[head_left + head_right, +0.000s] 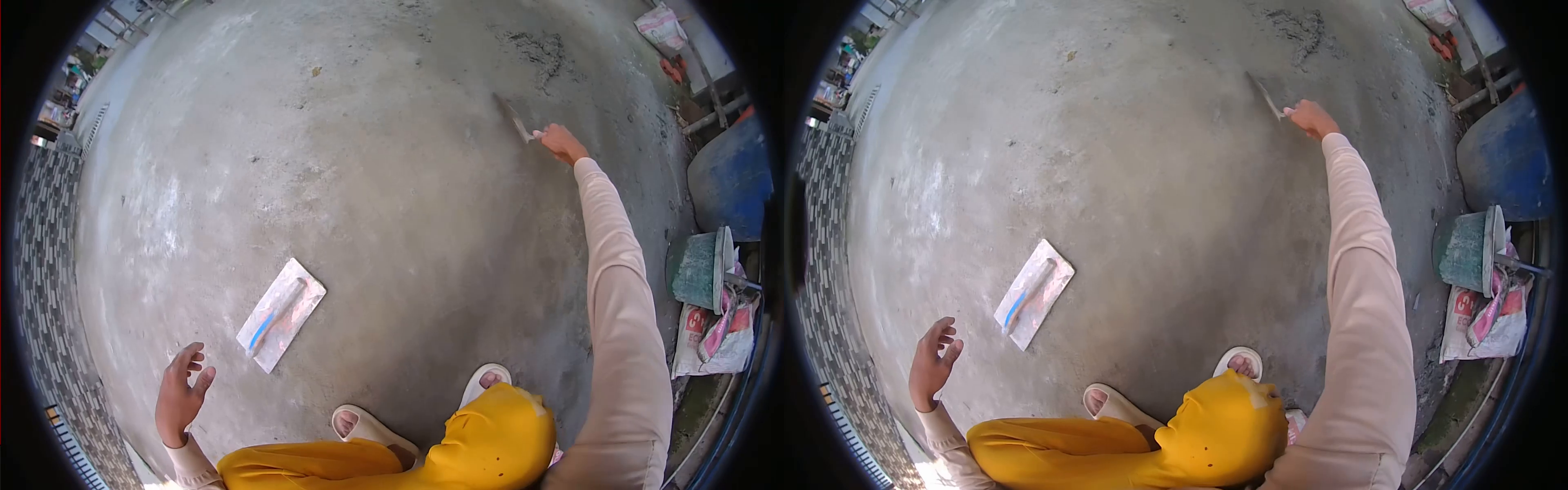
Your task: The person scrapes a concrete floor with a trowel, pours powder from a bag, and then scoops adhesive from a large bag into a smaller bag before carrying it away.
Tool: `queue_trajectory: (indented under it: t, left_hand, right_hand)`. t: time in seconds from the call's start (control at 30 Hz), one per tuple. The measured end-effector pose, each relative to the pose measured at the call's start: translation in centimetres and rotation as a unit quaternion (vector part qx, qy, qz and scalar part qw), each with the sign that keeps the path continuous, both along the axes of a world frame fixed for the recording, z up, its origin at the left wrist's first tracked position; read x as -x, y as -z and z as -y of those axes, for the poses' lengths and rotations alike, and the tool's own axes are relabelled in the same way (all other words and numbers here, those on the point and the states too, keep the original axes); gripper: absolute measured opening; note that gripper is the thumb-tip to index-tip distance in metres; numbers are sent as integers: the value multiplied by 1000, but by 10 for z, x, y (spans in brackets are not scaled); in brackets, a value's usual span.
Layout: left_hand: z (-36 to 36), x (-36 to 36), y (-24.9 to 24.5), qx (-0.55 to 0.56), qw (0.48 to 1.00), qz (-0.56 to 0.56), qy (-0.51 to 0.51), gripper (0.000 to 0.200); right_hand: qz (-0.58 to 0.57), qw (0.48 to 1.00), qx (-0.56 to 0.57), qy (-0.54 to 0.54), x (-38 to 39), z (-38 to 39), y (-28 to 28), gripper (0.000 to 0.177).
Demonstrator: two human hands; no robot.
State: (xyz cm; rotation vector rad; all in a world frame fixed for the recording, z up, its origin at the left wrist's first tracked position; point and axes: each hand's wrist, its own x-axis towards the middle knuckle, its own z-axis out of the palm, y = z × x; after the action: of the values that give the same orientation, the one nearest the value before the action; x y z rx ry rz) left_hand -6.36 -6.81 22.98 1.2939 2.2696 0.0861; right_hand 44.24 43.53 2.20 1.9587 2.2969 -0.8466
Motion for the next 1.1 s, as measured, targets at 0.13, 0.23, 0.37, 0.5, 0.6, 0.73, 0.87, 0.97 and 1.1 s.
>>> queue_trajectory:
  t: [0.13, 0.23, 0.37, 0.5, 0.6, 0.73, 0.87, 0.97, 1.1]
  left_hand:
    - [1, -3, -2, 8, 1000, 10, 0, 42]
    - [-12, -8, 1, 1, 1000, 15, 11, 42]
    - [-19, -12, 7, -47, 996, 7, 73, 35]
    - [-19, 3, 18, -141, 989, 36, -3, 23]
    - [-38, -9, 6, -115, 992, 26, -46, 21]
    - [-56, -14, 17, -141, 989, 3, 42, 21]
    - [-74, -17, 27, -136, 987, 11, 86, 21]
    - [-95, -30, 30, -150, 983, 4, 108, 20]
    - [-127, -68, 24, -262, 943, 13, 206, 15]
  right_hand:
    - [-118, 984, 128, -47, 61, 71, -18, 46]
    - [-71, 946, 231, -218, 106, 133, -8, 44]
    - [-97, 971, 196, -93, 65, 95, 23, 46]
    - [123, 976, -125, -130, -1, 36, 32, 51]
    - [-95, 992, 62, -51, 38, 159, -10, 53]
    - [-31, 920, 268, -286, 33, 315, 4, 50]
    - [-30, 957, 208, -198, -54, 313, 24, 46]
    - [46, 995, 79, -39, -135, 245, 10, 51]
    - [119, 983, -34, 138, -179, 268, -23, 48]
